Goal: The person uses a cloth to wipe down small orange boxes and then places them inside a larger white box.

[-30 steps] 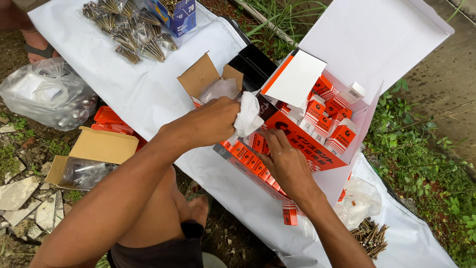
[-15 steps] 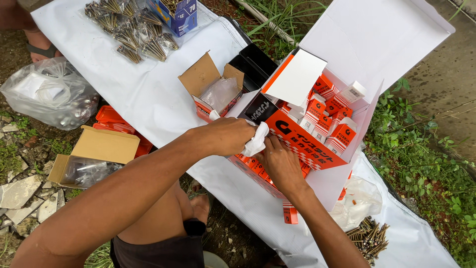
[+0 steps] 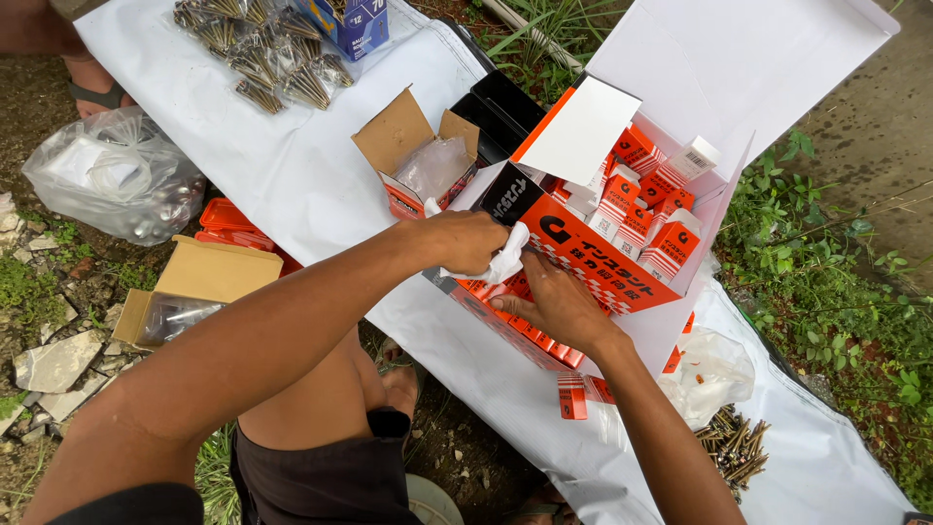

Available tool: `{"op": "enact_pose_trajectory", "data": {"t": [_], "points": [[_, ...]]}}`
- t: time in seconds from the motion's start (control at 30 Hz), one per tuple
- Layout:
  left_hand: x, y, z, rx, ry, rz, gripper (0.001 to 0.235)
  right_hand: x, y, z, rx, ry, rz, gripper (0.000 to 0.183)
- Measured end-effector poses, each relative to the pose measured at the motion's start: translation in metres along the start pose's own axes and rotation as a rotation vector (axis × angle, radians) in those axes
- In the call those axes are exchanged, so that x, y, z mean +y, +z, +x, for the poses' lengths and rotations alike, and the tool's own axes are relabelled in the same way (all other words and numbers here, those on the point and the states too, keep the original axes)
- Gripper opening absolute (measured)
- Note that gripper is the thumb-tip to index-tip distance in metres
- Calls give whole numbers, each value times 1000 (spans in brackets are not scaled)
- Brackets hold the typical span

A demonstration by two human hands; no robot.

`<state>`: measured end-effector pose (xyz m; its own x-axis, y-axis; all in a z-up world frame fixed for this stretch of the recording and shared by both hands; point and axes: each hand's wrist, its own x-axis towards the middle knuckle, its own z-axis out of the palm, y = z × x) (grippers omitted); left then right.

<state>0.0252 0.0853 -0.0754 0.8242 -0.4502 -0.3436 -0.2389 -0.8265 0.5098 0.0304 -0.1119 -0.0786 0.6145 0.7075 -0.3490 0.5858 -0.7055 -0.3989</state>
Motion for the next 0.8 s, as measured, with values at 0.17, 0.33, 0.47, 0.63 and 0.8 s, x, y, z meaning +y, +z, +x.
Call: {"op": "enact_pose_trajectory", "data": {"t": [0.17,0.33,0.47,0.63,0.8], "points": [[-17,3,11,-17,4,-86,30,-1,-4,-5,-22,25,65,88],[-6,-6,8,-71,7,-83,32,0,-7,-9,-24,22,120,90],[-17,-3,10,-87,17,-109,35,-5,-11,-13,-14,-1,176,91],[-21,2,20,-126,43,-74,33,-18,-35,-17,-10,-37,169,87],[-32,12,28,-133,62,-77,27,27,7,2,13,-77,176,67]]}}
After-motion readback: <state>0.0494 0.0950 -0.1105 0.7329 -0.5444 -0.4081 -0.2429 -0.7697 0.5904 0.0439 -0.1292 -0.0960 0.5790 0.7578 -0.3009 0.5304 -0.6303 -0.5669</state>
